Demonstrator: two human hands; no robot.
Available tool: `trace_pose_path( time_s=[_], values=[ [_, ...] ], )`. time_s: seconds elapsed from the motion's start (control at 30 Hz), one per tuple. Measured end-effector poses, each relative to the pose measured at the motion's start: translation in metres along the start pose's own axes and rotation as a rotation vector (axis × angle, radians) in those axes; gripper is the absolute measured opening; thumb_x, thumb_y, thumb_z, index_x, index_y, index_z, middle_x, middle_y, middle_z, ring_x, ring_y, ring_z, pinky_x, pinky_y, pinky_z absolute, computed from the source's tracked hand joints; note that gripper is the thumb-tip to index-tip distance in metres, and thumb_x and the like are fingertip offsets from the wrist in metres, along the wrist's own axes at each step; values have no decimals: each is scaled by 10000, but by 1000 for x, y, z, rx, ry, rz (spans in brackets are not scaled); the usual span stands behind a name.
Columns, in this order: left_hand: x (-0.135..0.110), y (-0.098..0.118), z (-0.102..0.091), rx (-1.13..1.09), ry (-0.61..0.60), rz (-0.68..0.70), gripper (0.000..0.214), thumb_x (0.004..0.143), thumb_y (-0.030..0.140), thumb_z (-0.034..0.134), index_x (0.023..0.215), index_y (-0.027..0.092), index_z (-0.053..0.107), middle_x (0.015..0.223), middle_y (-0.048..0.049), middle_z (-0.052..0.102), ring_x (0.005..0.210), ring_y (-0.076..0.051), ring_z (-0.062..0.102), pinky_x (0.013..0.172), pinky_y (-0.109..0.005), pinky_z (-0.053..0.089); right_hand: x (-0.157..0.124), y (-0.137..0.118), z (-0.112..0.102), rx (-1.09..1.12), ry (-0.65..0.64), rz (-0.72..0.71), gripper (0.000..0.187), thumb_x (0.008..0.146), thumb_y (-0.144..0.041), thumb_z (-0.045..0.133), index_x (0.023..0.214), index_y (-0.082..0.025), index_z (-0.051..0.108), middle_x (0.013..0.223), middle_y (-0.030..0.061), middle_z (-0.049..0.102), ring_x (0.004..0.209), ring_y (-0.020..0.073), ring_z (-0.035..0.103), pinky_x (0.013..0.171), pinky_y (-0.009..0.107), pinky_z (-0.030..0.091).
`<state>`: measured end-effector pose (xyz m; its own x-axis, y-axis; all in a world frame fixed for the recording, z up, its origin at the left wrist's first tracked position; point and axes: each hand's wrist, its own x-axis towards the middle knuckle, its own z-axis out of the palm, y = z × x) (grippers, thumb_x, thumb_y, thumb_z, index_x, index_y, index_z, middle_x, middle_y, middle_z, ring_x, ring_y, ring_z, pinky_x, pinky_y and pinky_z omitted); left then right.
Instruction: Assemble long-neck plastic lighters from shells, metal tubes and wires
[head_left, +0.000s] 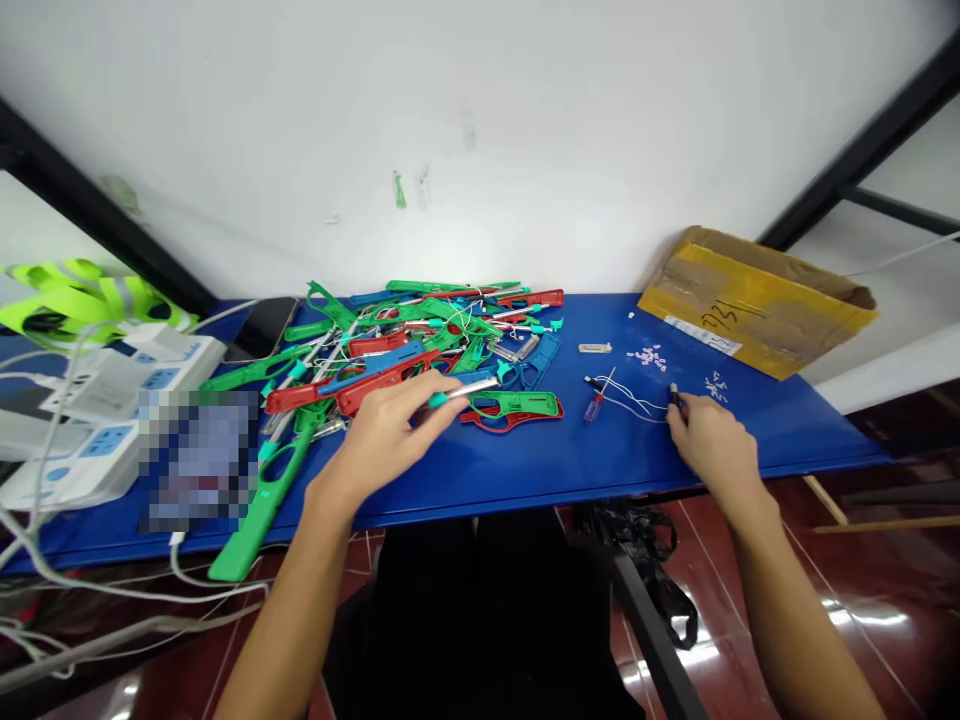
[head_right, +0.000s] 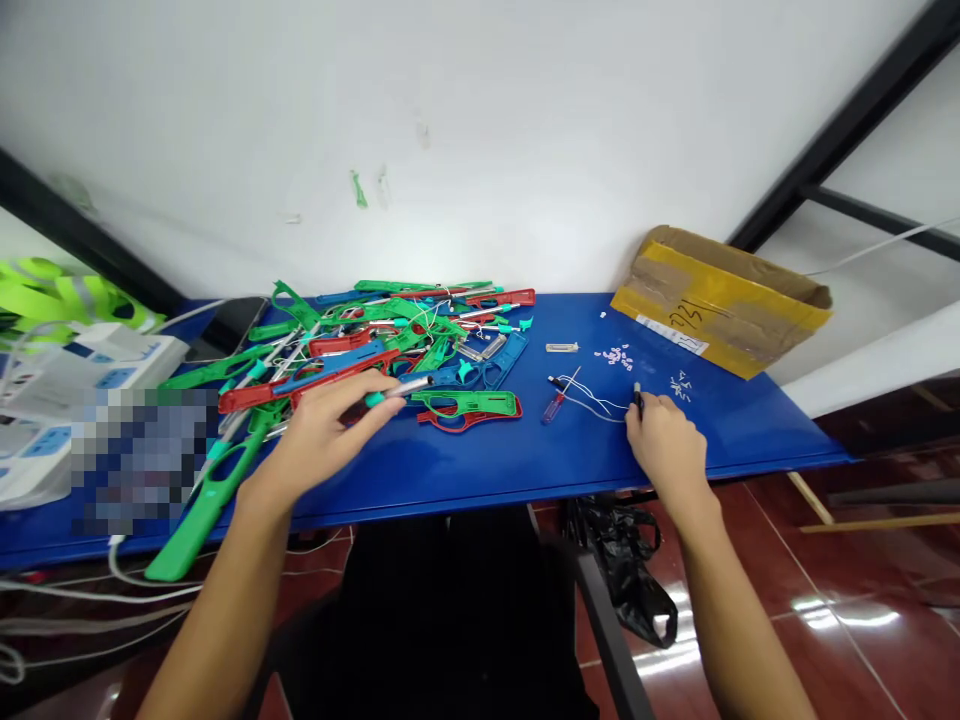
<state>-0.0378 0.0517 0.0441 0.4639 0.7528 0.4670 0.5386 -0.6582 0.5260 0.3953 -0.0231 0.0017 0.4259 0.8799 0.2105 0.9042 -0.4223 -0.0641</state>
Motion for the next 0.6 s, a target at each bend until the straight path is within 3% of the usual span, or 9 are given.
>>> trace_pose_path(
  time_s=[0.07,0.17,0.27,0.33,0.4,0.47,0.6],
  values=[
    [-9,8,-4,-17,-33,20,280,1139,456,583,1206,259,770,1153,-17,824,917,-177,770,835,-264,542,7,-2,-12,45,71,-40,408,1036,-413,507,1184,-175,805,1049,185,798,784,344,753,695,461,568],
    [-16,7,-6,24,-6,-1,278,1136,447,593,1230,256,772,1198,-29,829,1046,-211,789,939,-288,562,11,-9,-41,173,329,-115,423,1057,-450,513,1283,-210,778,1043,147,783,905,364,758,795,494,585],
    [-15,-3,-3,69,86,-30,291,1137,446,588,1213,235,773,1167,-43,832,1049,-224,779,962,-314,566,8,-31,-71,424,597,-312,315,1071,-489,597,1257,-320,786,1078,109,776,961,367,765,896,553,601],
    [-7,-7,-2,91,110,-7,297,1141,449,578,1189,234,777,1128,-43,831,1004,-219,765,924,-321,563,9,-53,-84,522,639,-467,213,1061,-459,648,1161,-342,795,1128,95,788,1051,375,771,953,579,603],
    [9,-8,-5,102,110,33,302,1140,455,577,1176,240,784,1096,-39,829,958,-210,748,886,-323,554,16,-77,-89,593,565,-595,171,1067,-419,656,1109,-305,776,1214,103,799,1145,348,770,1021,562,596],
    [33,-7,-12,90,141,53,301,1131,461,593,1203,241,786,1083,-38,827,922,-197,737,845,-319,542,30,-100,-87,751,415,-636,185,1085,-419,637,1125,-270,739,1203,100,822,1129,298,789,1002,512,608],
    [85,-10,-21,57,159,67,299,1125,458,581,1181,247,786,1078,-36,837,855,-182,715,800,-332,530,72,-144,-68,1213,-100,-670,301,1060,-562,669,1116,-267,678,930,39,837,856,225,806,856,427,639]
  ],
)
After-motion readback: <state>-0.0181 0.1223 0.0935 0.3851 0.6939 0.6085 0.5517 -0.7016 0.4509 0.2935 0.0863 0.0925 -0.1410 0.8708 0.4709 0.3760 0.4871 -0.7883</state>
